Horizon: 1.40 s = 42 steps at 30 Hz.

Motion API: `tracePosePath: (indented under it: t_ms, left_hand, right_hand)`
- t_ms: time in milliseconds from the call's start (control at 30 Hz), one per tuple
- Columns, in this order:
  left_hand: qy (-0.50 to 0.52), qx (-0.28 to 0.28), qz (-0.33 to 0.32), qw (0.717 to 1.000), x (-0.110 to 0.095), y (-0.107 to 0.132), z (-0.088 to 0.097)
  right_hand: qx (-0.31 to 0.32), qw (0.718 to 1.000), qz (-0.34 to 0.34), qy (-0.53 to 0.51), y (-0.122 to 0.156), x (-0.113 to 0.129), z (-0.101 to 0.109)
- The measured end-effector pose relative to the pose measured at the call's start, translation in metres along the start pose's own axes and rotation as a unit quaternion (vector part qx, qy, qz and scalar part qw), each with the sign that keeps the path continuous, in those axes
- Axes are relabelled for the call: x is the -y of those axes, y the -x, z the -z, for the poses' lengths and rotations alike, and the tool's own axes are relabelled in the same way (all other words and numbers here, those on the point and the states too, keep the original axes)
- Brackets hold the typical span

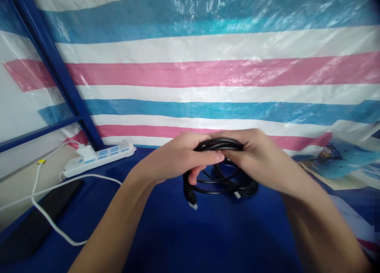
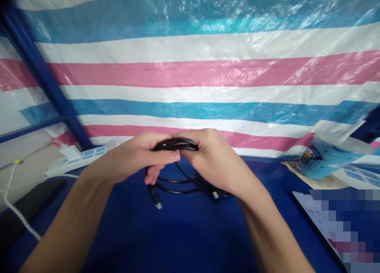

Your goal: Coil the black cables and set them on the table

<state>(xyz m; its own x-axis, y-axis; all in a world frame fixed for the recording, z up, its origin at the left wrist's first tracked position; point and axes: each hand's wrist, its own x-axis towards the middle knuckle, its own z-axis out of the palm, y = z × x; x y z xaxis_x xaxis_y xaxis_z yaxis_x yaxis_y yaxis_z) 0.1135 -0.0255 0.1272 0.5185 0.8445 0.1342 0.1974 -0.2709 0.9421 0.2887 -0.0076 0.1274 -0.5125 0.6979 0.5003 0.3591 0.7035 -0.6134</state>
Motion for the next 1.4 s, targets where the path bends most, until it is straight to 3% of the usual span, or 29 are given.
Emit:
tracePosePath:
  t_ms: [67,133,200,267,367,433,500,567,633,767,833,933,1033,1200,1300,1400]
  left_hand:
    - [0.018,-0.010,0.024,1.000,-0.001,-0.001,-0.002]
    - [0.069,-0.073,0.011,0.995,-0.003,-0.001,-0.003]
    - [0.135,-0.145,-0.043,0.979,-0.005,-0.002,-0.003]
    - [0.198,-0.199,-0.100,0.955,-0.007,-0.001,-0.001]
    - [0.240,-0.207,-0.117,0.941,-0.009,0.001,0.004]
    - [0.225,-0.183,-0.105,0.951,-0.008,0.002,0.006]
    - [0.189,-0.169,-0.101,0.962,-0.006,0.003,0.009]
    - [0.140,-0.168,-0.103,0.970,-0.004,0.004,0.011]
    - [0.092,-0.166,-0.102,0.977,-0.003,0.005,0.012]
    - [0.084,-0.181,-0.099,0.975,-0.003,0.002,0.011]
    - [0.125,-0.201,-0.106,0.966,-0.004,0.001,0.008]
    - [0.167,-0.233,-0.131,0.949,-0.006,-0.001,0.003]
    - [0.204,-0.281,-0.166,0.923,-0.008,-0.002,0.000]
    - [0.327,-0.353,-0.162,0.862,-0.008,-0.005,-0.002]
    - [0.359,-0.304,-0.146,0.870,-0.005,-0.006,0.000]
    - [0.332,-0.172,-0.101,0.922,-0.004,-0.002,0.005]
  right_hand:
    - [-0.008,0.999,0.013,0.048,-0.001,0.000,-0.003]
    - [-0.068,0.997,0.003,0.037,-0.002,-0.001,-0.005]
    - [-0.119,0.991,-0.025,-0.053,-0.003,-0.003,-0.007]
    - [-0.134,0.967,-0.053,-0.210,-0.003,-0.005,-0.010]
    - [-0.091,0.896,-0.061,-0.429,-0.003,-0.009,-0.012]
    - [-0.028,0.865,-0.066,-0.497,-0.002,-0.013,-0.012]
    - [0.039,0.853,-0.070,-0.516,-0.002,-0.016,-0.010]
    - [0.081,0.853,-0.081,-0.508,-0.002,-0.017,-0.008]
    - [0.073,0.875,-0.094,-0.469,-0.003,-0.014,-0.007]
    - [-0.082,0.950,-0.050,-0.297,-0.003,-0.005,-0.014]
    - [-0.161,0.966,-0.003,-0.203,-0.002,-0.002,-0.018]
    - [-0.227,0.962,0.055,-0.141,0.000,-0.001,-0.024]
    - [-0.268,0.942,0.080,-0.187,-0.001,0.001,-0.030]
    - [-0.286,0.914,0.016,-0.287,-0.002,0.014,-0.044]
    - [-0.288,0.897,-0.013,-0.336,-0.001,0.018,-0.041]
    - [-0.198,0.895,-0.025,-0.400,0.001,0.013,-0.024]
